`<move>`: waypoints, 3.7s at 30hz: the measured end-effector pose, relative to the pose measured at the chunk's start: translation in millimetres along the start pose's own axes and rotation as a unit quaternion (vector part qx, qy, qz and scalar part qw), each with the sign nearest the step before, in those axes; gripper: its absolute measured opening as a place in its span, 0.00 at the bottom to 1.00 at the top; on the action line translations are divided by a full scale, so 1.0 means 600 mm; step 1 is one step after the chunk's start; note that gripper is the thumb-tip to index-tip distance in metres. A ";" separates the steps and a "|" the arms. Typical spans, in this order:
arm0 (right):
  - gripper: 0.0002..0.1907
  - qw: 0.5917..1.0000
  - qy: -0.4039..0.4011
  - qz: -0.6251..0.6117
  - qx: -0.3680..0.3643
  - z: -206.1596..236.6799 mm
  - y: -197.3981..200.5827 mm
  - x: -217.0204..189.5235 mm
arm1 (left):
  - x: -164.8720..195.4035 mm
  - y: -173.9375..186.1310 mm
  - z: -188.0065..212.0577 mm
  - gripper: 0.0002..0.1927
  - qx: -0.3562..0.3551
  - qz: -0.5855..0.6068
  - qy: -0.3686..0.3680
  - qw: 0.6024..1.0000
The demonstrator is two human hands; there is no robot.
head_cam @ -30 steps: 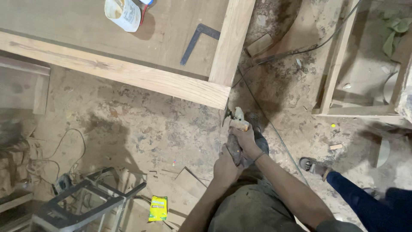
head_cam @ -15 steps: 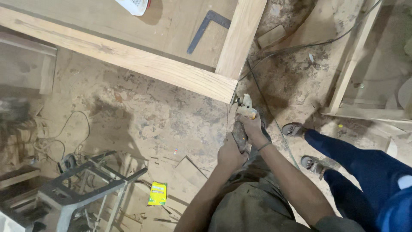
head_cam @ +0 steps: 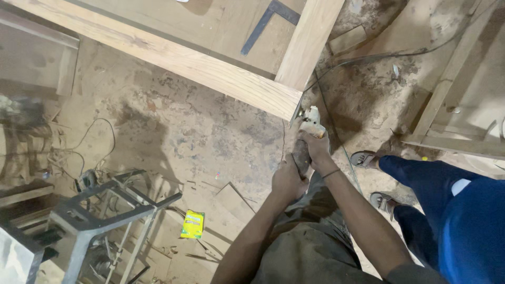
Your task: The person uses an angle grinder with a sanding disc to smooth the edges and corners of a rectangular wooden frame. The person moves the tool along the frame's perimeter, occasionally pausing to check the surface with a hand.
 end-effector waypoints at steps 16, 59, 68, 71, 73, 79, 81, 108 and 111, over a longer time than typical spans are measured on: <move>0.12 0.999 0.012 -0.013 -0.038 0.010 0.006 0.039 | -0.014 -0.011 0.023 0.43 0.001 0.002 0.010 1.000; 0.28 0.999 0.027 0.022 -0.007 0.034 0.003 0.033 | -0.022 -0.014 0.053 0.46 0.041 0.025 -0.041 0.998; 0.23 1.000 0.011 0.005 -0.010 0.087 0.012 0.114 | -0.047 -0.007 0.131 0.49 -0.008 0.049 -0.064 0.997; 0.22 0.999 0.008 -0.032 0.002 0.094 0.024 0.126 | -0.049 -0.007 0.142 0.52 -0.074 0.025 -0.001 0.997; 0.18 0.999 -0.010 -0.048 -0.023 0.099 0.032 0.126 | -0.049 -0.009 0.146 0.52 -0.077 0.046 0.003 0.996; 0.12 0.994 -0.048 -0.074 -0.061 0.108 0.037 0.121 | -0.071 -0.028 0.142 0.51 -0.025 0.163 -0.043 0.985; 0.12 0.996 -0.029 -0.058 -0.068 0.109 0.032 0.118 | -0.082 -0.036 0.139 0.53 -0.032 0.184 -0.046 0.981; 0.13 0.995 -0.040 -0.032 -0.083 0.092 -0.008 0.123 | -0.118 0.003 0.115 0.53 -0.087 0.169 -0.022 0.982; 0.14 0.995 -0.038 -0.042 -0.083 0.092 -0.011 0.125 | -0.119 0.008 0.115 0.52 -0.088 0.170 -0.020 0.981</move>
Point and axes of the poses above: each hand's wrist, its own z-axis away from the middle knuckle, its own y-axis out of the back of the hand, x = y × z, the point moved 3 cm from there along -z, towards the middle knuckle, and after that the axes turned 7 degrees about -x, right-handed, at the moved point
